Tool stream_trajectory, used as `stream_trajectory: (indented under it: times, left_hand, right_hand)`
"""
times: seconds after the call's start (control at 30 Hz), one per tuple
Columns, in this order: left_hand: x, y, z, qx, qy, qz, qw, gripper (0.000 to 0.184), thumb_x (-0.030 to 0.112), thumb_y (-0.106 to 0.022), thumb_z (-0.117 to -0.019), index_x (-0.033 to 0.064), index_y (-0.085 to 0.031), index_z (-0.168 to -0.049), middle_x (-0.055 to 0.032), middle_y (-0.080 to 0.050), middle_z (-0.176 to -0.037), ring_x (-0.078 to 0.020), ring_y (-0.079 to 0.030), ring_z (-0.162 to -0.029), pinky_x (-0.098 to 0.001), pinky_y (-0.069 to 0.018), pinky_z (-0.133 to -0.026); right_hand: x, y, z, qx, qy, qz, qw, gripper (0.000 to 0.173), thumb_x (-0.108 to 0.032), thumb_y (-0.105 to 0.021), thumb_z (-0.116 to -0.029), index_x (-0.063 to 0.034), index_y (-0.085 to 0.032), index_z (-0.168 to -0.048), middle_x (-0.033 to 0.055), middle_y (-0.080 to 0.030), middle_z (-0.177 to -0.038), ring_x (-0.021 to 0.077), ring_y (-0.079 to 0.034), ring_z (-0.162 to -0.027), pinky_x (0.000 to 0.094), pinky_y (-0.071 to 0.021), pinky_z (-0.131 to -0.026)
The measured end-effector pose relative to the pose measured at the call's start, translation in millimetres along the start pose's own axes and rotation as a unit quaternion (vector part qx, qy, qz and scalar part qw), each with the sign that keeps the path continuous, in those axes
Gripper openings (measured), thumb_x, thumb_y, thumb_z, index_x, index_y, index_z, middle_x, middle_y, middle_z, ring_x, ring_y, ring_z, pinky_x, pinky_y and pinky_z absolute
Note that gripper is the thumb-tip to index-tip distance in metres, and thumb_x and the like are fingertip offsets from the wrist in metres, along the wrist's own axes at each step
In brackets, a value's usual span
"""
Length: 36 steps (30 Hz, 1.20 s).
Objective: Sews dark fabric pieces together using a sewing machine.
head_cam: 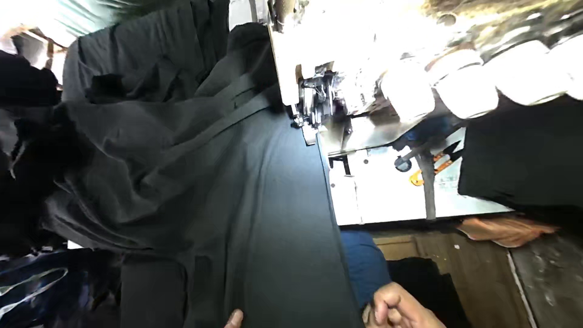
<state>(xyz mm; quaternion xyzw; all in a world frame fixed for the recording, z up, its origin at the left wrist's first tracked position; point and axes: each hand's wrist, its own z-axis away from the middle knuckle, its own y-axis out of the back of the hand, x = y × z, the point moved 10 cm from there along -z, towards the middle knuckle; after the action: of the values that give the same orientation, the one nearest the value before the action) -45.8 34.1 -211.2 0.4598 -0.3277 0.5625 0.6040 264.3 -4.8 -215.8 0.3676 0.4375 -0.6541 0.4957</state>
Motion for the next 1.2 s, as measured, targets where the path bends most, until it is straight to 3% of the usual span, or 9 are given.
stream_trajectory:
  times: [0.07,0.2,0.33,0.53,0.6,0.7,0.83,1.0,1.2]
  left_hand:
    - [-3.3,6.6,-10.3,-0.04,-0.06,0.027,0.997,0.038,0.002,-0.08,-0.0851,0.0155,-0.069,-0.119,0.0043,-0.077,-0.105,-0.0078,-0.074,-0.091,-0.0283,-0.0631,-0.08]
    - [43.7,-11.1,-32.6,0.009,-0.087,0.026,0.996,0.035,0.01,-0.082,-0.0844,0.03,-0.07,-0.11,0.014,-0.077,-0.099,0.0004,-0.073,-0.084,-0.0197,-0.0617,-0.077]
    - [66.0,-12.1,-54.4,0.011,-0.167,0.022,0.986,0.035,0.021,-0.083,-0.0854,0.027,-0.069,-0.117,0.0108,-0.076,-0.105,-0.0026,-0.073,-0.091,-0.0217,-0.0617,-0.082]
    - [111.3,-19.8,-91.1,0.032,-0.233,0.028,0.972,0.031,0.021,-0.082,-0.087,0.0205,-0.065,-0.113,0.0086,-0.075,-0.094,-0.0032,-0.071,-0.073,-0.0193,-0.0609,-0.063]
    - [125.8,-22.6,-105.5,0.039,-0.247,0.032,0.968,0.03,0.02,-0.081,-0.0879,0.0185,-0.063,-0.112,0.0086,-0.074,-0.09,-0.0014,-0.067,-0.064,-0.0164,-0.0569,-0.053]
    - [143.2,-29.0,-127.1,0.041,-0.264,0.048,0.963,0.026,0.017,-0.079,-0.0889,0.0183,-0.063,-0.109,0.0077,-0.072,-0.084,0.0,-0.062,-0.058,-0.0141,-0.0521,-0.048]
    - [142.5,-43.0,-157.2,0.032,-0.23,0.091,0.968,0.015,0.009,-0.071,-0.0924,0.019,-0.065,-0.102,0.0057,-0.068,-0.075,-0.0005,-0.056,-0.053,-0.0144,-0.0483,-0.048]
    - [110.1,-52.7,-187.6,0.023,-0.181,0.163,0.97,0.008,0.007,-0.059,-0.1016,0.0099,-0.062,-0.108,-0.0027,-0.07,-0.08,-0.0089,-0.063,-0.057,-0.022,-0.0566,-0.054]
    - [76.1,-53.0,-155.4,0.053,-0.11,0.183,0.975,0.007,0.002,-0.055,-0.1029,0.0021,-0.057,-0.11,-0.0056,-0.07,-0.077,-0.0129,-0.069,-0.061,-0.026,-0.0614,-0.06]
  right_hand:
    - [-5.8,-0.8,-10.9,-0.009,0.028,0.003,1.0,0.034,0.001,-0.079,-0.0848,-0.0157,-0.055,-0.102,-0.0092,-0.069,-0.087,0.0023,-0.068,-0.078,0.0245,-0.0604,-0.074]
    - [-26.3,-3.5,-33.9,0.008,0.069,0.036,0.997,0.035,0.002,-0.079,-0.0837,-0.0186,-0.055,-0.099,-0.0121,-0.069,-0.085,-0.0001,-0.067,-0.076,0.0209,-0.0596,-0.071]
    - [-49.8,-3.1,-59.2,0.04,0.14,0.056,0.988,0.032,-0.001,-0.079,-0.0836,-0.0165,-0.055,-0.098,-0.0093,-0.067,-0.082,0.0005,-0.065,-0.071,0.0169,-0.0574,-0.064]
    - [-90.7,-3.2,-96.3,0.095,0.239,0.092,0.962,0.023,-0.007,-0.078,-0.0833,-0.0128,-0.059,-0.096,-0.0083,-0.066,-0.081,-0.0011,-0.064,-0.068,0.0128,-0.0562,-0.059]
    - [-105.9,-5.4,-109.6,0.092,0.261,0.123,0.953,0.017,-0.007,-0.076,-0.0859,-0.0089,-0.066,-0.1,-0.0062,-0.069,-0.087,-0.0002,-0.065,-0.071,0.0132,-0.0574,-0.061]
    - [-118.2,-7.1,-127.6,0.1,0.279,0.17,0.94,0.012,-0.011,-0.072,-0.0908,-0.0071,-0.077,-0.102,-0.0036,-0.075,-0.089,0.0008,-0.069,-0.072,0.0151,-0.0592,-0.062]
    - [-127.1,-4.9,-139.2,0.148,0.275,0.213,0.926,0.014,-0.017,-0.071,-0.0893,-0.011,-0.079,-0.1,-0.0075,-0.073,-0.077,-0.0011,-0.067,-0.064,0.0147,-0.0577,-0.056]
    - [-115.9,-11.0,-128.7,0.136,0.273,0.173,0.936,0.02,-0.015,-0.073,-0.0932,-0.0036,-0.074,-0.109,-0.0041,-0.073,-0.08,0.0049,-0.071,-0.067,0.0198,-0.063,-0.059]
    - [-78.9,-40.3,-119.5,0.061,0.218,0.081,0.971,0.013,-0.004,-0.068,-0.0939,-0.0003,-0.072,-0.105,0.0018,-0.075,-0.084,0.0114,-0.073,-0.069,0.0248,-0.0648,-0.061]
